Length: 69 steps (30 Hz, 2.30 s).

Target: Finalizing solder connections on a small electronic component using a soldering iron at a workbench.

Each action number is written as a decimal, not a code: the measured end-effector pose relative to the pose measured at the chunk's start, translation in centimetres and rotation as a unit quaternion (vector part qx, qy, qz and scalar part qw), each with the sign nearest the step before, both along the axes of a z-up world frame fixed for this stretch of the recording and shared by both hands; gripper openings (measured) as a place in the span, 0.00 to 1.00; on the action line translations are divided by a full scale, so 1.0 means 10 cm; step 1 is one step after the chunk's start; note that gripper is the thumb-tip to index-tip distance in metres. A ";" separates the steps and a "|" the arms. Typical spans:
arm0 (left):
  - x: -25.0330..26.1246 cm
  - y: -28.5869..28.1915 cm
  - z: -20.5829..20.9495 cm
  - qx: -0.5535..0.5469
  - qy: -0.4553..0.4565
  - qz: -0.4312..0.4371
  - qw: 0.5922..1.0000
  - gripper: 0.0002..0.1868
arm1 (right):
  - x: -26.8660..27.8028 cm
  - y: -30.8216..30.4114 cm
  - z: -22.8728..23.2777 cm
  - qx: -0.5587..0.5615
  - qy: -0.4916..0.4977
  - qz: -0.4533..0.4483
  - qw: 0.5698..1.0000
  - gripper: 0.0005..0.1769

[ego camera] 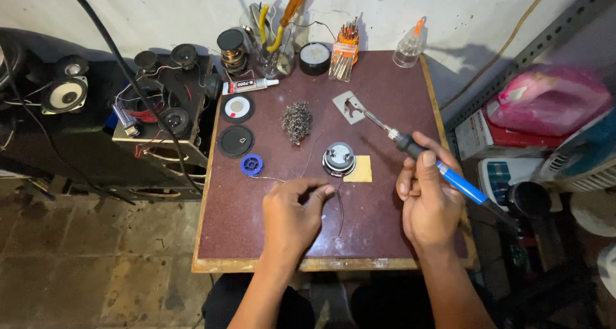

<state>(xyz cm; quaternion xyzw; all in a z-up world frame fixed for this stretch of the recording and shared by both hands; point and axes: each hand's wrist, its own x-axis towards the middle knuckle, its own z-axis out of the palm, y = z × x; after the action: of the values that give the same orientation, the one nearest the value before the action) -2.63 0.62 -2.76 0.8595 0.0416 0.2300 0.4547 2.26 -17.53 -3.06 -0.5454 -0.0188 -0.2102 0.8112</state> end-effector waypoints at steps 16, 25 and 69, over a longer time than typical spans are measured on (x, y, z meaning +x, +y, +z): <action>-0.01 0.10 0.06 0.063 -0.011 0.005 0.998 0.03 | -0.04 0.03 0.02 -0.022 0.006 0.023 0.999 0.20; 0.15 0.14 -0.11 0.060 -0.015 0.000 0.998 0.04 | -0.05 0.01 0.03 -0.022 -0.006 0.024 0.999 0.20; 0.17 0.10 -0.16 0.203 -0.036 -0.011 0.978 0.06 | 0.24 -0.15 -0.41 0.086 0.104 0.156 0.979 0.18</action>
<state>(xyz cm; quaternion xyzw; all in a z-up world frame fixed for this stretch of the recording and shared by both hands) -0.91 1.60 -4.38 0.9256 -0.0318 0.2590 0.2742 4.68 -19.04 -7.12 -0.4828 -0.0013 -0.0246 0.8754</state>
